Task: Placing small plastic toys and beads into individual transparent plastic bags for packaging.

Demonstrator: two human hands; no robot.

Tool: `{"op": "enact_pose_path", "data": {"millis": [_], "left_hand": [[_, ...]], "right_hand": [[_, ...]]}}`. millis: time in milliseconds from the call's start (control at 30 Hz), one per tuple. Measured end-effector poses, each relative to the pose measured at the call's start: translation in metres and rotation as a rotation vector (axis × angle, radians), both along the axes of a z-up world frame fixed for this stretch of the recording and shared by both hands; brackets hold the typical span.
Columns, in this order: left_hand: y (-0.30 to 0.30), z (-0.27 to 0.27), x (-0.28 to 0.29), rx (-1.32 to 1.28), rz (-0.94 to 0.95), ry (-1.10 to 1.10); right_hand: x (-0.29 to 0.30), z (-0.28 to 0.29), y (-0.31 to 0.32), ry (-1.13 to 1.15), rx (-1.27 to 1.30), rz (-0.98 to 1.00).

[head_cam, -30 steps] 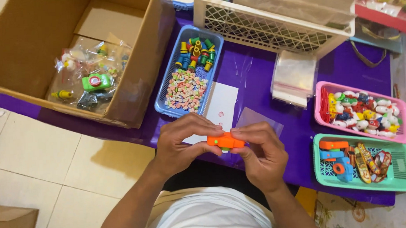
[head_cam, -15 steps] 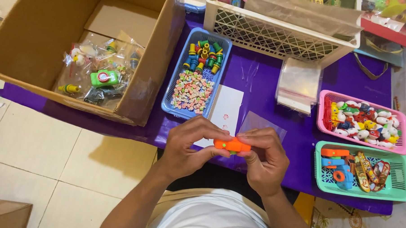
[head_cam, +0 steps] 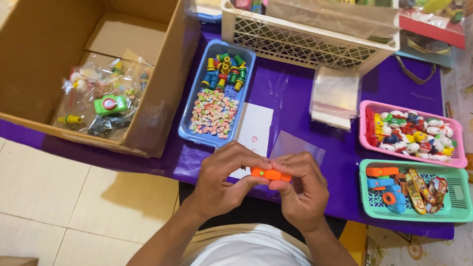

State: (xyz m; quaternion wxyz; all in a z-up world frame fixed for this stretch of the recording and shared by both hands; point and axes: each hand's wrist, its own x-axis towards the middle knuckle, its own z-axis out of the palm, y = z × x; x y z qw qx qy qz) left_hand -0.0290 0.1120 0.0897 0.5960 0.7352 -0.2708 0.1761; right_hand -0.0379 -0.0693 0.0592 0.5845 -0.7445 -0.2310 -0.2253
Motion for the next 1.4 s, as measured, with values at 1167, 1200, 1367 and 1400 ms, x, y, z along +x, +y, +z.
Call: {"op": "enact_pose_path", "data": {"millis": [1167,1200,1367,1400], "left_hand": [[-0.04,-0.031,0.005,-0.166,-0.113,0.144],[-0.039,-0.029,0.005,-0.132,-0.103,0.107],[-0.037,-0.022,0.003,-0.097,-0.166,0.013],[-0.037,-0.022,0.003,-0.091,-0.166,0.01]], "right_hand": [[-0.014,-0.027,-0.042,0.246,0.552,0.158],[-0.013,-0.023,-0.042,0.244,0.493,0.17],[-0.012,-0.02,-0.047,0.187,0.385,0.143],[-0.011,-0.021,-0.047,0.181,0.421,0.135]]}}
